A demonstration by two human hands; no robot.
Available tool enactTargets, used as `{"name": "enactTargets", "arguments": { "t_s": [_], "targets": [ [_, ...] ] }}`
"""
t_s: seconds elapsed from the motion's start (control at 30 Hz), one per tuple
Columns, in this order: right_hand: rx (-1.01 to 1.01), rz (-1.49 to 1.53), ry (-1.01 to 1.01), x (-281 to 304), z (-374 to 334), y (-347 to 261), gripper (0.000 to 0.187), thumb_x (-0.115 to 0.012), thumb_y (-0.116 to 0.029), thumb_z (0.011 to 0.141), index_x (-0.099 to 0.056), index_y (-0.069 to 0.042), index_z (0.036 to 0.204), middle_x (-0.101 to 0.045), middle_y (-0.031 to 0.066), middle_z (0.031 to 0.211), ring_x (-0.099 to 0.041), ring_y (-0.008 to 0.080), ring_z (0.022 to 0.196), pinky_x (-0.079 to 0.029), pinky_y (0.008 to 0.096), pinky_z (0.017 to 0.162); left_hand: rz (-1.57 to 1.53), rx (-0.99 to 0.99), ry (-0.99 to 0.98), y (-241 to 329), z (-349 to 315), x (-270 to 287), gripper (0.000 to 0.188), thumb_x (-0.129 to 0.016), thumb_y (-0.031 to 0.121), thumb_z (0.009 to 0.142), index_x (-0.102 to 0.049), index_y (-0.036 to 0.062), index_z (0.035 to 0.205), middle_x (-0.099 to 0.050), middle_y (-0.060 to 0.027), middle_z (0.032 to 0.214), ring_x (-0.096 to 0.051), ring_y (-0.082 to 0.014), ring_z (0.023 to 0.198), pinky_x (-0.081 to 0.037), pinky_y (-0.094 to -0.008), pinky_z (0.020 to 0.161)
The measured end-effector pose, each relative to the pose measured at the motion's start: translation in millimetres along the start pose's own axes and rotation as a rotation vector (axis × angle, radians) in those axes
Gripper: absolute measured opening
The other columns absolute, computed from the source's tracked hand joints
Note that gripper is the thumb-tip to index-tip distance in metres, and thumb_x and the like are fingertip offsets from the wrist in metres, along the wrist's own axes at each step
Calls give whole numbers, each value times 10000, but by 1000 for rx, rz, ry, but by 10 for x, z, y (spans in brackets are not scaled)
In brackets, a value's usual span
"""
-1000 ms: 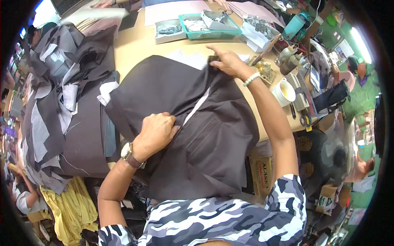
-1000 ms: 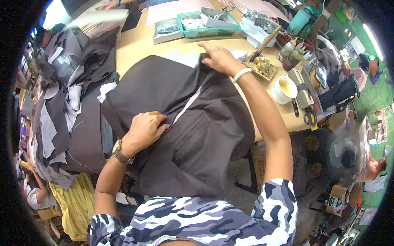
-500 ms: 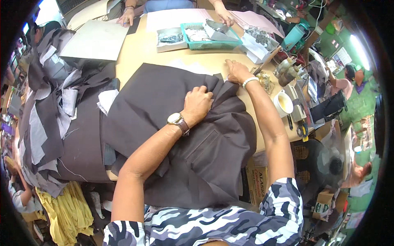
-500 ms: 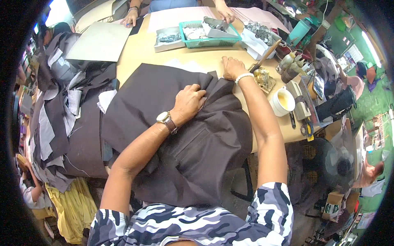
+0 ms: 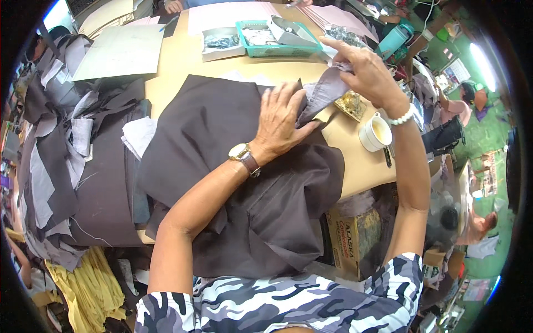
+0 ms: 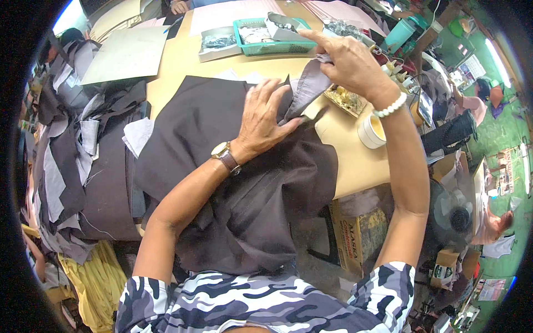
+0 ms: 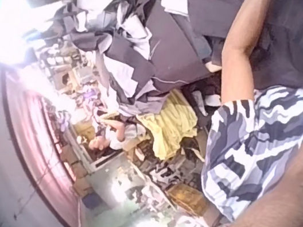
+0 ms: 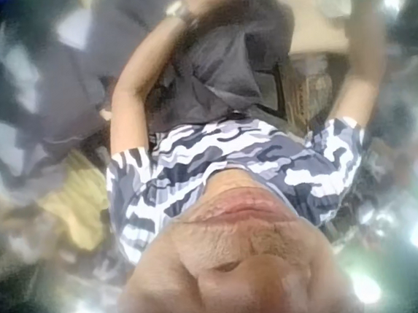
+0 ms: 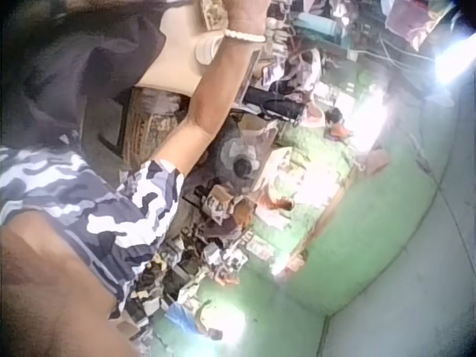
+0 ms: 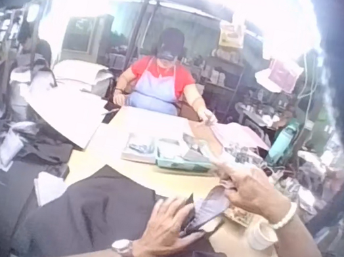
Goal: The person aligns, folds, and presses pieces of fabric and lining together on a table by hand.
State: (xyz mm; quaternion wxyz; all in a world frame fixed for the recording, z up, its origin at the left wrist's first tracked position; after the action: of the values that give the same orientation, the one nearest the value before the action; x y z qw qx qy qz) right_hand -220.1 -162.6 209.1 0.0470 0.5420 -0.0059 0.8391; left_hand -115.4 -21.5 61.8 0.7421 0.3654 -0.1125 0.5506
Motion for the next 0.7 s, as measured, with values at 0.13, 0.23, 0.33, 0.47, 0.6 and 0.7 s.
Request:
{"name": "enactTargets", "arguments": {
  "t_s": [0.13, 0.23, 0.33, 0.47, 0.6, 0.7],
  "targets": [
    [166, -75, 52, 412, -35, -299, 606, -513, -6, 678, -491, -137, 1269, -599, 84, 736, -584, 265, 773, -454, 368, 822, -270, 89, -3, 292, 258, 53, 414, -684, 235, 786, -547, 18, 1111, -598, -156, 1052, -573, -309, 976, -444, -384, 856],
    [202, -63, 111, 631, 3, -525, 644, -506, 33, 616, -531, -86, 1248, -523, 78, 698, -547, 258, 730, -376, 367, 954, -495, 96, -16, 380, 299, 97, 292, -657, 175, 811, -598, 12, 1046, -643, -145, 886, -626, -269, 807, -492, -342, 743],
    [141, -111, 112, 889, 23, -568, 512, -556, 77, 706, -559, -48, 1203, -612, 78, 755, -563, 163, 638, -466, 292, 715, -625, 212, -86, 400, 230, 119, 235, -643, 157, 824, -628, 21, 1015, -656, -155, 830, -643, -239, 753, -500, -330, 706],
    [150, -113, 234, 1118, -30, -555, 608, -564, 123, 706, -496, -67, 1280, -611, 58, 765, -482, 114, 533, -459, 245, 524, -486, 278, -192, 408, 175, 297, 312, -672, 178, 770, -630, 26, 1039, -662, -162, 840, -648, -227, 768, -497, -340, 725],
    [60, -189, 312, 1069, -104, -577, 629, -564, 116, 744, -461, -108, 1323, -587, 36, 770, -517, 108, 623, -462, 236, 565, -200, 360, -408, 210, 51, 578, 414, -700, 236, 678, -609, 4, 1009, -644, -190, 820, -635, -290, 746, -482, -370, 703],
    [-78, -54, 304, 925, -61, -426, 604, -570, 99, 775, -439, -87, 1335, -581, 33, 789, -523, 106, 644, -482, 226, 600, -91, 485, -550, -79, -75, 833, 378, -626, 237, 653, -600, 4, 949, -629, -250, 826, -611, -401, 831, -478, -460, 759]
  ]
}}
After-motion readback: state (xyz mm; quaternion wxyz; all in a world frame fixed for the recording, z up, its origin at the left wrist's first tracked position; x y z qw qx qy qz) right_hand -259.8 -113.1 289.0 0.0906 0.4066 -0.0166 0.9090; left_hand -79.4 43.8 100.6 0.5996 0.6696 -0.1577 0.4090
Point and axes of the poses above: each hand's wrist, its own z-axis towards the middle knuckle, its own x-axis out of the back of the hand, y = z × x, the point moved 1 cm from there along z, towards the middle knuckle
